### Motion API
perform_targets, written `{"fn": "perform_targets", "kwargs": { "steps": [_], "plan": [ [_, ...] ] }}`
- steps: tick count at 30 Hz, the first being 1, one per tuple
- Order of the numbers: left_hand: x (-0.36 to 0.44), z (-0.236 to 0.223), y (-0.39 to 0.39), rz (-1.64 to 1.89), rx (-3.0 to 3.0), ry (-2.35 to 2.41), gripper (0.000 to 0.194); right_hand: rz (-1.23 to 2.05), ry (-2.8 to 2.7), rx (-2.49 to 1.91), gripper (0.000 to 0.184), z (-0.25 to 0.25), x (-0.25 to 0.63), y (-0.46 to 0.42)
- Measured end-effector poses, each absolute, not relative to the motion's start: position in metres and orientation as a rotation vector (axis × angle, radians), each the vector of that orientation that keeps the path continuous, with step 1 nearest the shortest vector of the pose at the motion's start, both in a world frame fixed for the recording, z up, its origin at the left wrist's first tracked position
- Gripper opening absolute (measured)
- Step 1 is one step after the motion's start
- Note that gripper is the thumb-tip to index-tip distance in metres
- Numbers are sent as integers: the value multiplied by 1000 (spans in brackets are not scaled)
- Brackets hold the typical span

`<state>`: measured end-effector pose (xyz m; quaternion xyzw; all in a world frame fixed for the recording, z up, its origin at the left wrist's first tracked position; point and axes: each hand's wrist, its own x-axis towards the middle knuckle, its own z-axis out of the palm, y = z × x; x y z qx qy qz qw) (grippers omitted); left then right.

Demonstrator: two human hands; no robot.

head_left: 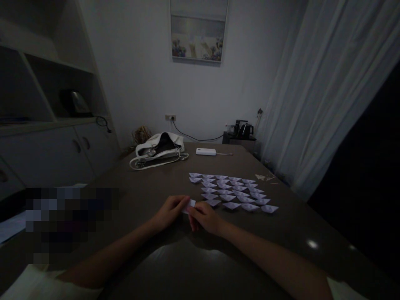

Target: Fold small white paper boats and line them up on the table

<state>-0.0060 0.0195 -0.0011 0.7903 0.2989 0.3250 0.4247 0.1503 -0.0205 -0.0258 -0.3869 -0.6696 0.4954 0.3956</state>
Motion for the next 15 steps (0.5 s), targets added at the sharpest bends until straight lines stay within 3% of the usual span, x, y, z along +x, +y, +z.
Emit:
{"fn": "perform_targets", "kwargs": {
  "steps": [8,15],
  "plan": [
    [-8,1,18,838,2154,821,48,1255,-1674,-999,50,-24,150,-21],
    [-12,-2,20,887,2185,751,34,1238,-1631,-1021,52,-27,150,-19]
  ]
}}
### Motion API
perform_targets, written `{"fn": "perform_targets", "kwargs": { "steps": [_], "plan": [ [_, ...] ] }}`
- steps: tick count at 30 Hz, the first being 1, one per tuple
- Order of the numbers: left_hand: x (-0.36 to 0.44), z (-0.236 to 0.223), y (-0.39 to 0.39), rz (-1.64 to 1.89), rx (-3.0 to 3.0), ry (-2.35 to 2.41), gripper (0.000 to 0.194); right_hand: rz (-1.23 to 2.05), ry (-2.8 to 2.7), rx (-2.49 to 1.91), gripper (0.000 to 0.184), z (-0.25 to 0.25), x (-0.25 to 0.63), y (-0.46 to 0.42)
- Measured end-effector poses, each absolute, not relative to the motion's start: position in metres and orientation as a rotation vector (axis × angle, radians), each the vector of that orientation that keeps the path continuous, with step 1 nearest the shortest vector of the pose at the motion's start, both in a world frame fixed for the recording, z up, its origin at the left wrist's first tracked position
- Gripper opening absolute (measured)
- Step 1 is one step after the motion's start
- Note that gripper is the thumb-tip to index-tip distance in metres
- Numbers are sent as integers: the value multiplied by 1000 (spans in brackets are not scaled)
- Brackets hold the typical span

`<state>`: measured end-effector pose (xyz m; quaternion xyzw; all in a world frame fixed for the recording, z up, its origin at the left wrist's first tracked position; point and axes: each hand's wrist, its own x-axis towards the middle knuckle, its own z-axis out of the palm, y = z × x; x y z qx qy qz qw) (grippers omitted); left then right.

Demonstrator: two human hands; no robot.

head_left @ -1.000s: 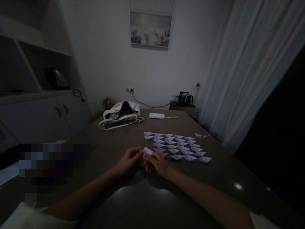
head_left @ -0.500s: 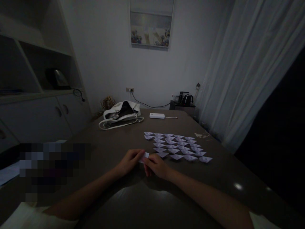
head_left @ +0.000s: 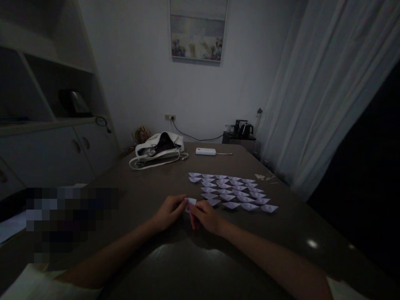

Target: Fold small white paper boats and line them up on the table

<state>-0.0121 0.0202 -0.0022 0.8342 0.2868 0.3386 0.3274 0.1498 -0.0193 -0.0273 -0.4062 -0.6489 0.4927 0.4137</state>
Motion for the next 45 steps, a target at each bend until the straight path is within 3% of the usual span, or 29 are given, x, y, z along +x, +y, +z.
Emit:
{"fn": "perform_targets", "kwargs": {
  "steps": [6,18,45],
  "plan": [
    [-11,-1,20,831,2197,733,37,1255,-1627,-1005,53,-28,150,-18],
    [-11,-2,25,921,1831,649,24,1272,-1577,-970,54,-25,148,-20],
    [-8,2,20,774,1926,757,19,741,-1778,-1121,35,-17,149,-27]
  ]
}}
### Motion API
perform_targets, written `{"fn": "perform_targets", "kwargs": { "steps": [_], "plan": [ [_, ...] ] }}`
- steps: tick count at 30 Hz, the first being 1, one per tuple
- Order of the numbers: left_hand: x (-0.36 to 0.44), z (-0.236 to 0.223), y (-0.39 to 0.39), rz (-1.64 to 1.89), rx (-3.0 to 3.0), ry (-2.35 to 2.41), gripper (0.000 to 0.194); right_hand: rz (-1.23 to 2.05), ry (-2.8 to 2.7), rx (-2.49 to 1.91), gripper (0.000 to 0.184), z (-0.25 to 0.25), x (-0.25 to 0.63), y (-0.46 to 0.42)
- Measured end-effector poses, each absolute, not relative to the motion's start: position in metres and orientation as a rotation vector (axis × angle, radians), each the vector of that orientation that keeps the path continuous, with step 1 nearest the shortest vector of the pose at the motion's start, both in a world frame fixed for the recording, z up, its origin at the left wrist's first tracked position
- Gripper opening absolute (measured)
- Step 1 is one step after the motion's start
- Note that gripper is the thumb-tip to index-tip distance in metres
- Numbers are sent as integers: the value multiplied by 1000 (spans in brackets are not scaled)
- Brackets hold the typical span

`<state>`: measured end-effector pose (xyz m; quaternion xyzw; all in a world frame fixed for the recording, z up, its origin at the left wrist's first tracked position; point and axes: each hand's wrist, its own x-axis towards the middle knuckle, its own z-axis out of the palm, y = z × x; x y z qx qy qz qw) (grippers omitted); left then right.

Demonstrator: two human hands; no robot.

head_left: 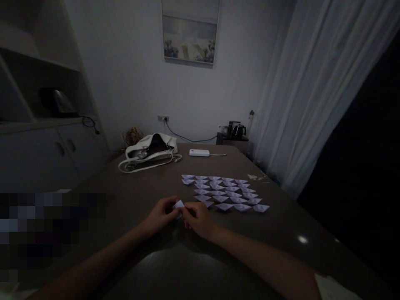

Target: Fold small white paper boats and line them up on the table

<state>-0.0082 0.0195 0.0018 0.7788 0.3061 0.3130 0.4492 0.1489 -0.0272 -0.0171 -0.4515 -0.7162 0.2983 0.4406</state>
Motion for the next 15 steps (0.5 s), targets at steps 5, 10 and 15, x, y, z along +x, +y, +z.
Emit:
{"fn": "perform_targets", "kwargs": {
  "steps": [5,10,15],
  "plan": [
    [-9,1,20,788,1939,735,19,719,-1771,-1125,36,-17,148,-27],
    [-9,1,22,802,1817,680,22,753,-1680,-1110,35,-16,148,-28],
    [-8,3,22,818,1775,682,25,766,-1663,-1106,34,-17,148,-28]
  ]
}}
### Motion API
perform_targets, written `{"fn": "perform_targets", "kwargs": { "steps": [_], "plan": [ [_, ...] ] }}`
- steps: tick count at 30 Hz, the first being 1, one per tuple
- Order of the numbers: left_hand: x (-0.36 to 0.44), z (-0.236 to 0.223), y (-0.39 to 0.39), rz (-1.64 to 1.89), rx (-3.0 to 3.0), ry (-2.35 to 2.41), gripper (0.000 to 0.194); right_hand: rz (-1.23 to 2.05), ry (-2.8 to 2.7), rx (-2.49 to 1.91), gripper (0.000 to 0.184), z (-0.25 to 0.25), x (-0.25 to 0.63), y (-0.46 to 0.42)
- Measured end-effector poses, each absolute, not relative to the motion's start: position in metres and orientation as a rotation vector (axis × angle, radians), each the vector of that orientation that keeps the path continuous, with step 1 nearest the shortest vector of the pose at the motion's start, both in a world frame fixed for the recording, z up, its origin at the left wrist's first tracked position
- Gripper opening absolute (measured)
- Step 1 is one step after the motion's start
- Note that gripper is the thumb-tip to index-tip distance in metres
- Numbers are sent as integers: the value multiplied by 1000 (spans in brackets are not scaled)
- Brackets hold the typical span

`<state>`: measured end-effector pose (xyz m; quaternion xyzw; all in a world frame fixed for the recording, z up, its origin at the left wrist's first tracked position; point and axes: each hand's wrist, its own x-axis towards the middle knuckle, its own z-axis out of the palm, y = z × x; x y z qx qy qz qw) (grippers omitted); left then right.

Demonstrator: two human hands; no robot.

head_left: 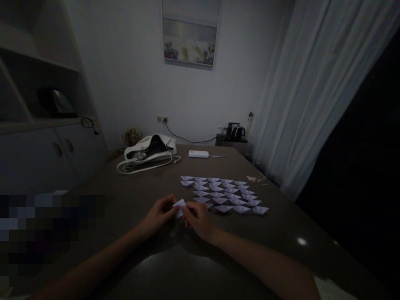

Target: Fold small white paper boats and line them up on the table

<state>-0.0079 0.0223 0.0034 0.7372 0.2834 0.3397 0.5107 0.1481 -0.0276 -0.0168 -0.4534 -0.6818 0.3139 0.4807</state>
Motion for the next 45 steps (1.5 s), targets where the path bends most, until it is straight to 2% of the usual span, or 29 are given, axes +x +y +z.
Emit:
{"fn": "perform_targets", "kwargs": {
  "steps": [24,45],
  "plan": [
    [-8,5,21,799,1740,748,30,910,-1543,-1105,37,-16,147,-26],
    [-7,3,22,844,1693,767,34,910,-1539,-1119,39,-21,148,-23]
  ]
}}
